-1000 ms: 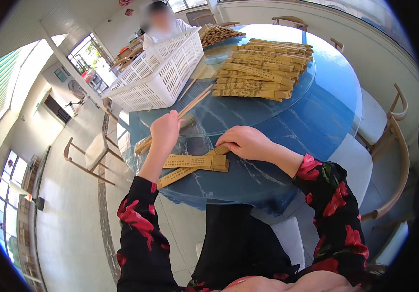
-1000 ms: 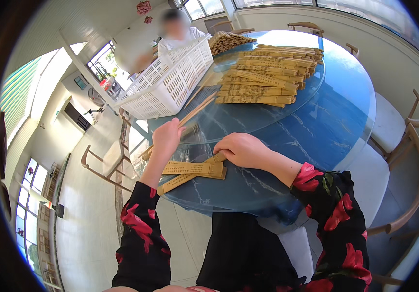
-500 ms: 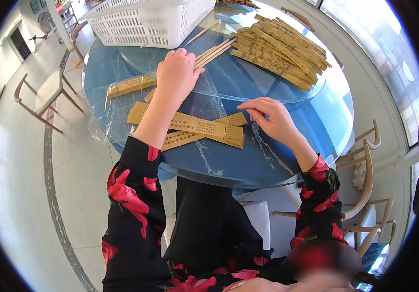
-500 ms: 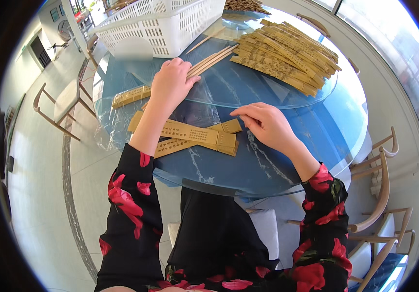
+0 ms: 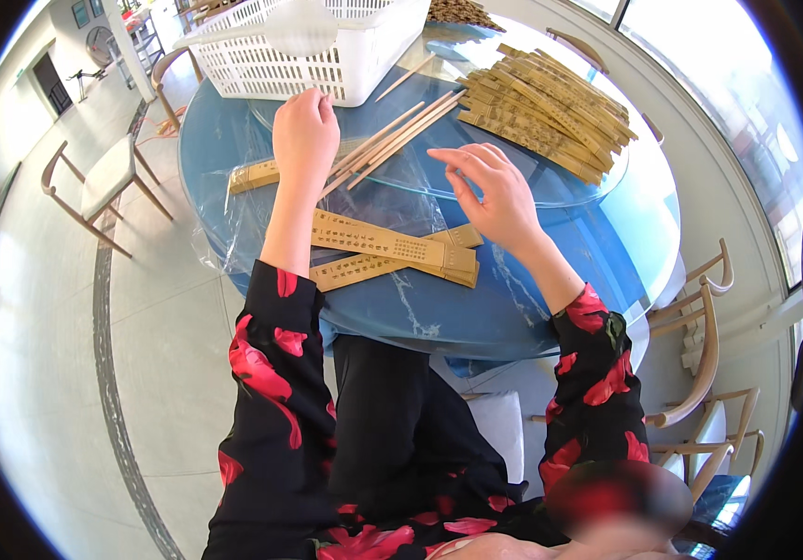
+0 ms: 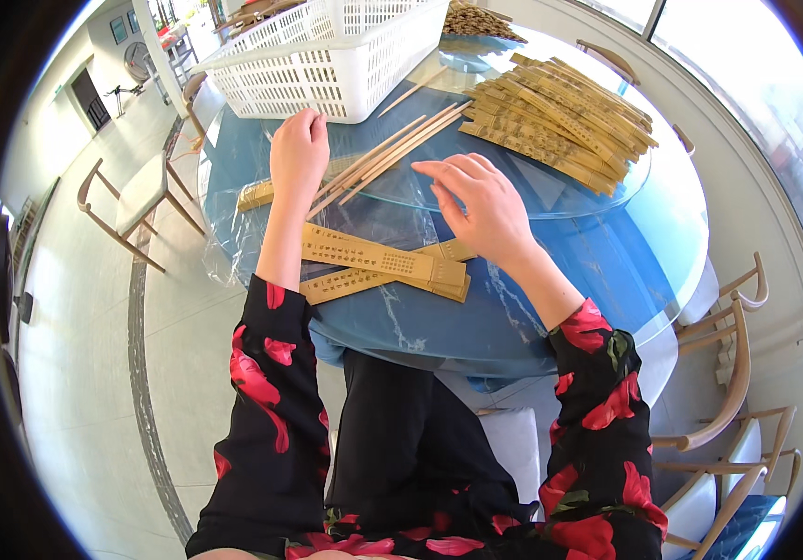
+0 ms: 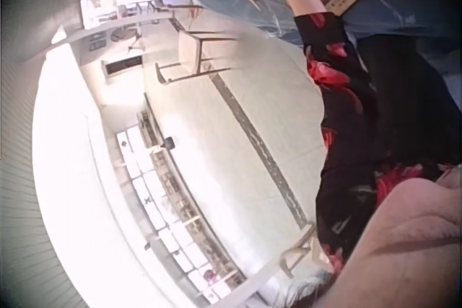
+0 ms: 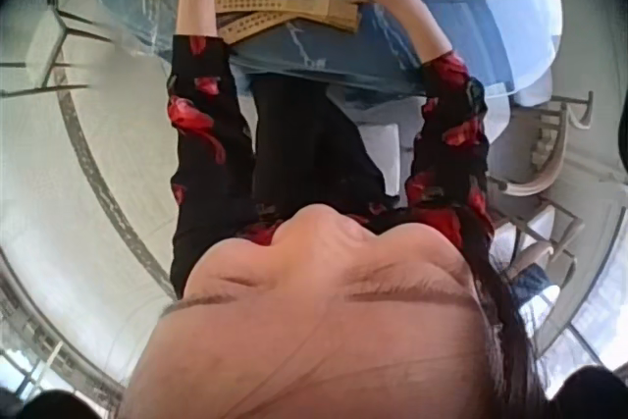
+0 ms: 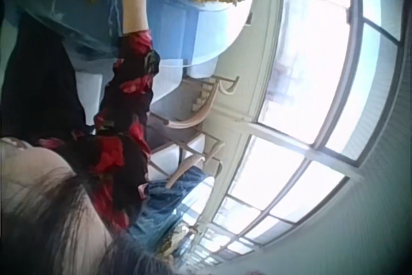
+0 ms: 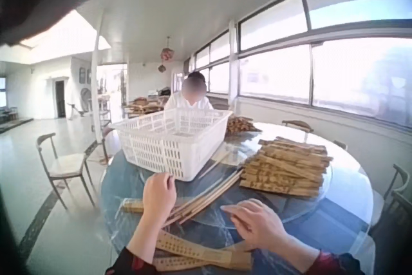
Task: The person repeatedly picks up thin bamboo sticks and inserts them into slots on rectangular bamboo strips, then places the assembled pieces onto a growing stack on the table. The process is continuous and repetitive throughout the clip.
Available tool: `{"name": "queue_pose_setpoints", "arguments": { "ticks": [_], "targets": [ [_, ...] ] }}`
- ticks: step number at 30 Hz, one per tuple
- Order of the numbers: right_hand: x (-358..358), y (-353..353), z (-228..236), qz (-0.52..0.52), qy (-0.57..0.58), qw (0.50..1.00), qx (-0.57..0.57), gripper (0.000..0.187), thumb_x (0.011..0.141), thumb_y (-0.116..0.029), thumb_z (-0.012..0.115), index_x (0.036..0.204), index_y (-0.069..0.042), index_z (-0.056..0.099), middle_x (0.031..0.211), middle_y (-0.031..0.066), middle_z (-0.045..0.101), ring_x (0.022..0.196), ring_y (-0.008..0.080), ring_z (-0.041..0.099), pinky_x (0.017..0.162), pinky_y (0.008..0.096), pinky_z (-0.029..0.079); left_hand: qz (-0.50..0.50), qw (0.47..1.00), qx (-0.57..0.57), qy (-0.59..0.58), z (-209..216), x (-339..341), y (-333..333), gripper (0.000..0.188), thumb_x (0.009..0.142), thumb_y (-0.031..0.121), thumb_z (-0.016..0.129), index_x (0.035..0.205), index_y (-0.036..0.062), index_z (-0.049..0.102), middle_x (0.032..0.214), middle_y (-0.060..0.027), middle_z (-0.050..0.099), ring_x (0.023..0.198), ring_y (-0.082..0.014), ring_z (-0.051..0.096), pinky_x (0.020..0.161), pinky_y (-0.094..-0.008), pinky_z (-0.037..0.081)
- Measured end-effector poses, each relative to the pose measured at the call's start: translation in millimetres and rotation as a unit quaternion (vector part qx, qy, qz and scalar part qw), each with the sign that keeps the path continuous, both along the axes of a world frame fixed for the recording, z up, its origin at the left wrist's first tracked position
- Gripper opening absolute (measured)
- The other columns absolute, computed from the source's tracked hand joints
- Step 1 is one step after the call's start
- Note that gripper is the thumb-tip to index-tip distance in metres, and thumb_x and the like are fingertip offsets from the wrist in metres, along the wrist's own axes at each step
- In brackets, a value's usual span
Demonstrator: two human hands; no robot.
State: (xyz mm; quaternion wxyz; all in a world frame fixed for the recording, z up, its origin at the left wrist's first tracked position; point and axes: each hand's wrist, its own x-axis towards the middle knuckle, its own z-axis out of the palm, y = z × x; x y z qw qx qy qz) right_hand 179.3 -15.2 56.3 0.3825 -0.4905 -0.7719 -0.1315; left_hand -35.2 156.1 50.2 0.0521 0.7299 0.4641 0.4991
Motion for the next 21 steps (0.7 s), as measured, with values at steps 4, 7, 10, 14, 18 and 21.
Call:
{"name": "queue_pose_setpoints", "arguments": {
  "ticks": [4,7,10,14,18,21],
  "targets": [
    [12,-1,-14,0.004,0.008,1.0,0.021,0.005,0.09,-0.009,0.071,0.095,-0.007,0.072,0.097,0.006,0.065,0.094,0.0283,0.062,0.083,0.0383,0.052,-0.058,0.995,0.069,-0.046,-6,-14,4,0.009,0.097,0.008,0.06,0.092,0.0031,0.065,0.09,-0.0117,0.069,0.094,-0.0363,0.062,0.089,-0.0445,0.047],
    [23,-6,-14,-0.02,0.035,0.999,-0.004,0.014,0.089,-0.014,0.074,0.082,-0.005,0.067,0.087,0.0062,0.059,0.088,0.0294,0.059,0.078,0.0403,0.051,-0.033,0.996,0.075,0.028,-8,-31,-32,0.009,0.098,0.012,0.063,0.093,0.0048,0.066,0.088,-0.0104,0.07,0.089,-0.0351,0.063,0.091,-0.0441,0.047],
    [26,-8,-15,-0.019,0.045,0.999,0.004,0.014,0.09,-0.016,0.073,0.083,-0.005,0.068,0.086,0.0064,0.06,0.09,0.0296,0.059,0.078,0.041,0.051,-0.003,0.988,0.03,0.152,-17,-48,-64,0.013,0.098,0.018,0.066,0.093,0.0069,0.07,0.083,-0.0111,0.071,0.087,-0.0344,0.064,0.09,-0.0442,0.048],
    [16,11,-29,0.034,0.07,0.997,0.019,0.01,0.09,-0.016,0.071,0.086,-0.007,0.071,0.088,0.0065,0.062,0.093,0.0298,0.061,0.08,0.0418,0.052,0.024,0.979,-0.077,0.187,-29,-74,-54,0.019,0.097,0.022,0.066,0.088,0.007,0.073,0.079,-0.0126,0.071,0.09,-0.0365,0.064,0.085,-0.0449,0.049],
    [23,11,-30,0.028,0.063,0.997,0.04,0.007,0.089,-0.014,0.069,0.093,-0.01,0.072,0.091,0.007,0.064,0.096,0.03,0.062,0.081,0.0422,0.053,0.062,0.98,0.004,0.19,-17,-70,-49,0.018,0.096,0.02,0.066,0.086,0.0067,0.073,0.083,-0.012,0.071,0.091,-0.0364,0.064,0.081,-0.0451,0.05],
    [10,14,-20,-0.007,0.031,0.985,0.172,0.017,0.089,-0.015,0.07,0.105,-0.011,0.07,0.096,0.0018,0.064,0.102,0.0243,0.062,0.093,0.0418,0.051,0.095,0.984,0.054,0.143,5,-73,-74,0.015,0.096,0.017,0.064,0.086,0.0067,0.07,0.086,-0.0106,0.071,0.088,-0.0346,0.064,0.079,-0.0442,0.049]
  ]
}}
